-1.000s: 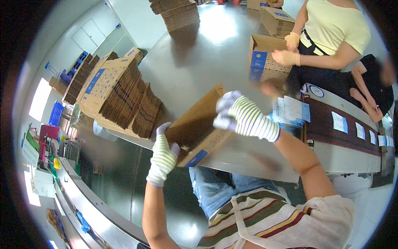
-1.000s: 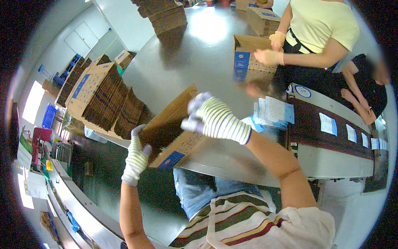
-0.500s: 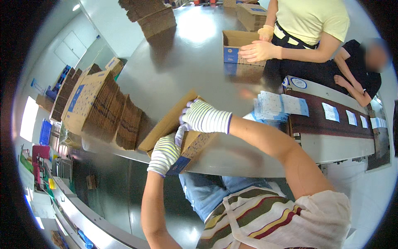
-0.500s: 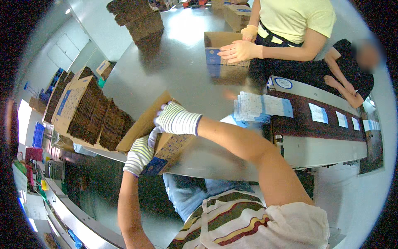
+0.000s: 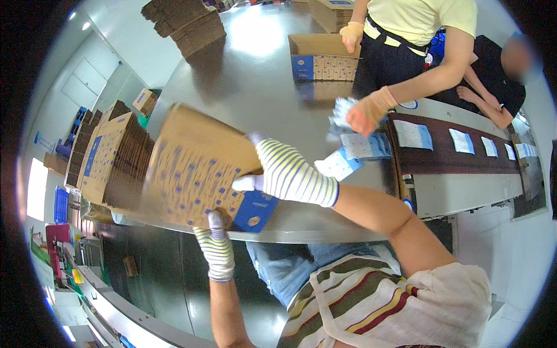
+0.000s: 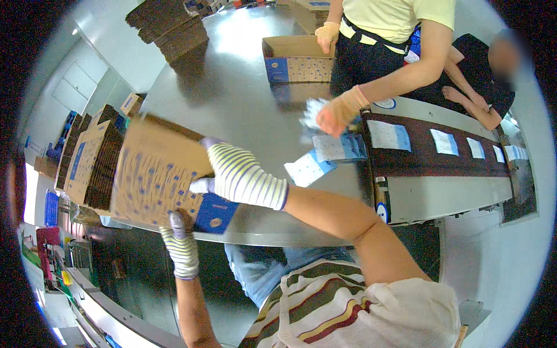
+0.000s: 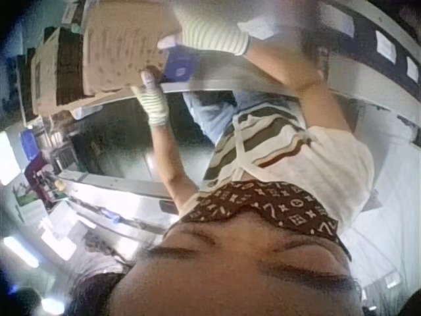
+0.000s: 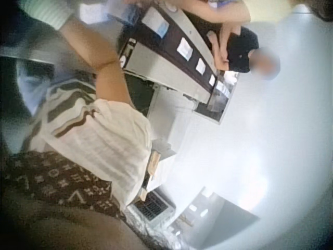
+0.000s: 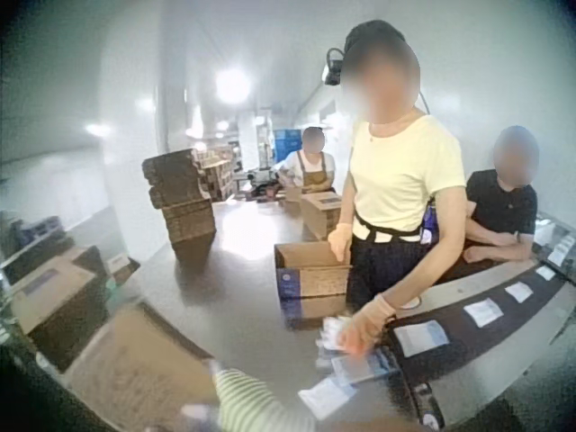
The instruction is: The person picks up flat cardboard sheets from a stack and folds them into boxes, then takes packets from a conveyor belt and packs them into the assembled boxes.
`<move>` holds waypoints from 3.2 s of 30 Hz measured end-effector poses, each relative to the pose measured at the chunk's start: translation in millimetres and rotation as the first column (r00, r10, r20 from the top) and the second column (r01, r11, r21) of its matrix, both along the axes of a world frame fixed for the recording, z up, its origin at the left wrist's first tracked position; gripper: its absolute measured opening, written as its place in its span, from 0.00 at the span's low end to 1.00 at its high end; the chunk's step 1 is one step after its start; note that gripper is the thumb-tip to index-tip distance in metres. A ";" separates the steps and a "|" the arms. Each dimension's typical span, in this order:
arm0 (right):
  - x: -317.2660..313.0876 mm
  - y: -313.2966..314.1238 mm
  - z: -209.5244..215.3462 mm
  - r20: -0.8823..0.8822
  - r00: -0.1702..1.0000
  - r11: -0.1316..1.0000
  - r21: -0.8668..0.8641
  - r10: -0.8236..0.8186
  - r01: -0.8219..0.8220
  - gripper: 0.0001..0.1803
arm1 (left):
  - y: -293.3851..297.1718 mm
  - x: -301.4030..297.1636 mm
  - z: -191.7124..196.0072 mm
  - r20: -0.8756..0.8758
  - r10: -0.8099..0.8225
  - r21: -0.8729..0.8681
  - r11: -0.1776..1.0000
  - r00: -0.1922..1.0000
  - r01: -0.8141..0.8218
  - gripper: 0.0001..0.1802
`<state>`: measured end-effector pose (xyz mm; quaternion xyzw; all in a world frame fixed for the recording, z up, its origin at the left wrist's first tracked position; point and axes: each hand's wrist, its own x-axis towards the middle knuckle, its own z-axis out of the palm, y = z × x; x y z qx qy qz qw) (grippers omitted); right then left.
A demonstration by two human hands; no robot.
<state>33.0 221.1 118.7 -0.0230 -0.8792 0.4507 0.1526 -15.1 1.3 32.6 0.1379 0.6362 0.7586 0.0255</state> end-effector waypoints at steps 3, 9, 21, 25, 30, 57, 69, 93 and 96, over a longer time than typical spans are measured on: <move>-1.8 -24.0 8.2 -0.026 0.993 0.834 0.546 0.114 -0.081 0.23 | -12.0 5.6 -61.5 0.221 -0.299 0.051 0.954 0.928 0.295 0.31; -33.9 -48.8 -67.9 0.046 0.971 0.663 0.724 0.233 -0.193 0.15 | -43.9 24.8 -101.2 0.637 -0.477 0.248 0.871 0.606 0.424 0.30; -47.4 14.7 -40.8 0.005 0.868 0.465 0.843 0.497 -0.271 0.37 | -29.5 -27.3 67.1 -0.172 -0.923 -0.935 0.042 0.346 -0.353 0.28; -22.6 43.0 -53.0 -0.310 0.886 0.833 0.536 0.346 -0.138 0.28 | -30.9 -0.1 61.8 -0.141 -0.870 -0.974 0.036 0.472 -0.225 0.20; 31.4 243.7 -65.7 0.562 0.825 0.763 0.560 -0.063 -0.324 0.22 | 4.6 -15.5 46.0 -0.216 -0.870 -0.970 0.139 0.444 -0.200 0.16; 77.8 18.1 -94.8 0.580 0.815 0.492 0.705 0.016 -0.511 0.49 | -7.6 -13.1 35.8 -0.327 -0.739 -0.944 0.221 0.590 -0.247 0.19; 61.7 58.2 -108.2 0.617 0.780 0.697 0.608 -0.111 -0.382 0.38 | -4.7 -13.0 38.3 -0.348 -0.695 -0.938 0.257 0.629 -0.235 0.20; 8.2 25.7 -65.9 -0.318 0.941 0.721 -0.626 0.114 -0.298 0.36 | 25.5 -10.1 31.8 -0.202 -0.754 -0.979 0.128 0.626 -0.161 0.21; -19.6 -11.7 -26.7 -0.445 0.881 0.881 -0.338 0.162 -0.333 0.34 | 23.7 -3.1 24.2 -0.313 -0.766 -0.941 0.172 0.561 -0.291 0.20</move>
